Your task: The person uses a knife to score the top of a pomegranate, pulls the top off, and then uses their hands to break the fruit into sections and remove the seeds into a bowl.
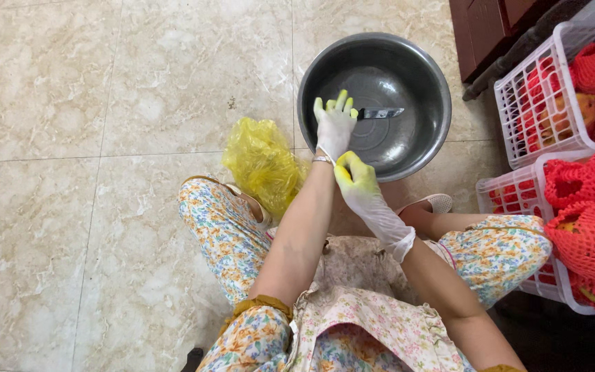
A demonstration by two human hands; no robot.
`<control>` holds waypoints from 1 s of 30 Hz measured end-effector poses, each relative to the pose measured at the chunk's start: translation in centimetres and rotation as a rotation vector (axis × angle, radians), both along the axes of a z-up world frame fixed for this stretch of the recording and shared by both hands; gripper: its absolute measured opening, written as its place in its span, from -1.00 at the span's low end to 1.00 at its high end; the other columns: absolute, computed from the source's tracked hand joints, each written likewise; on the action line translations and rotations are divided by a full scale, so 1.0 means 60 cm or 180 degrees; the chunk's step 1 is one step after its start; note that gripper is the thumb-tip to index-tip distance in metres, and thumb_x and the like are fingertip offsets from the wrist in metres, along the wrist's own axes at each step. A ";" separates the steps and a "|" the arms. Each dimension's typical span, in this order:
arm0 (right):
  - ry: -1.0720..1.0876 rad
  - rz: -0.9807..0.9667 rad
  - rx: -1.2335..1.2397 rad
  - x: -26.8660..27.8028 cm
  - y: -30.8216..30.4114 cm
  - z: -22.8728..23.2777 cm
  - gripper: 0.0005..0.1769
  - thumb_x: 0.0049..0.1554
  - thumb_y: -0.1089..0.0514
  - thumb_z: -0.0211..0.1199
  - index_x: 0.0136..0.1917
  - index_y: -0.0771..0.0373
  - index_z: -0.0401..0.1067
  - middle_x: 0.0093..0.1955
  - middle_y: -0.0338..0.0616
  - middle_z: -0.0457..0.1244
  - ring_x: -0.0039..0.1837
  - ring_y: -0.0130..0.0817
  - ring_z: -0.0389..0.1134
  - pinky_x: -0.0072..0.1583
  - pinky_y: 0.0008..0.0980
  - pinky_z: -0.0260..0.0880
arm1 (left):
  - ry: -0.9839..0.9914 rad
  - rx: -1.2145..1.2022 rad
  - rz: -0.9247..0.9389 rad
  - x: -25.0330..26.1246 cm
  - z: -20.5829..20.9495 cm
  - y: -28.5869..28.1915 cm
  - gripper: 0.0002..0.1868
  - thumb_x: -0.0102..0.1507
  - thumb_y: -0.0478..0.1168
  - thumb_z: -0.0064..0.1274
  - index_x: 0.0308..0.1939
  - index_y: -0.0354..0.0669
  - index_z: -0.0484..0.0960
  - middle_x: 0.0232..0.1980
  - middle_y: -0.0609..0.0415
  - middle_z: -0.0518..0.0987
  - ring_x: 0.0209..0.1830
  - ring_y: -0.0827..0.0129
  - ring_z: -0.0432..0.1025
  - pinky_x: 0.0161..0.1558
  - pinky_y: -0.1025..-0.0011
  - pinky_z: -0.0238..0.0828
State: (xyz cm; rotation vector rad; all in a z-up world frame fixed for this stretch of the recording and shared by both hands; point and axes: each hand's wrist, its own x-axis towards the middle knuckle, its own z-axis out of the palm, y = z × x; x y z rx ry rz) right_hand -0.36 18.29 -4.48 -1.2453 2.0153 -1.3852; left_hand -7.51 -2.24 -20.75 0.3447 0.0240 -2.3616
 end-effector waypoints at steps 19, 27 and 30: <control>-0.0799 -0.0143 -0.0032 0.024 0.021 0.039 -0.73 0.19 0.26 0.36 -0.19 0.31 0.26 -0.29 -0.22 0.12 -0.21 -0.53 0.12 -0.19 -0.35 0.15 | -0.2394 -0.2454 0.0404 0.025 0.235 0.016 -0.12 0.38 0.39 -0.02 0.44 -0.32 0.56 0.36 -0.52 0.53 0.55 -0.26 0.25 0.64 -0.03 -0.02; 0.0662 -0.0426 -0.0927 -0.005 -0.021 0.060 -0.86 0.23 0.28 0.36 0.09 0.24 0.56 -0.19 -0.10 0.41 -0.20 -0.42 0.45 -0.13 -0.38 0.41 | -0.5696 -0.5819 0.0161 0.084 0.326 0.122 0.17 0.00 -0.04 0.43 0.57 0.27 0.02 0.61 -0.27 -0.36 0.66 -0.28 -0.32 0.47 -0.44 -0.36; 0.1053 0.0068 -0.0972 0.027 0.003 0.073 -0.93 0.22 0.27 0.35 -0.01 0.28 0.52 -0.16 0.03 0.41 -0.12 -0.22 0.48 -0.09 -0.33 0.43 | -0.5576 -0.7309 0.0414 0.084 0.296 0.132 0.10 0.06 0.01 0.38 0.61 0.34 0.10 0.68 -0.14 -0.15 0.70 -0.15 -0.17 0.54 -0.34 -0.27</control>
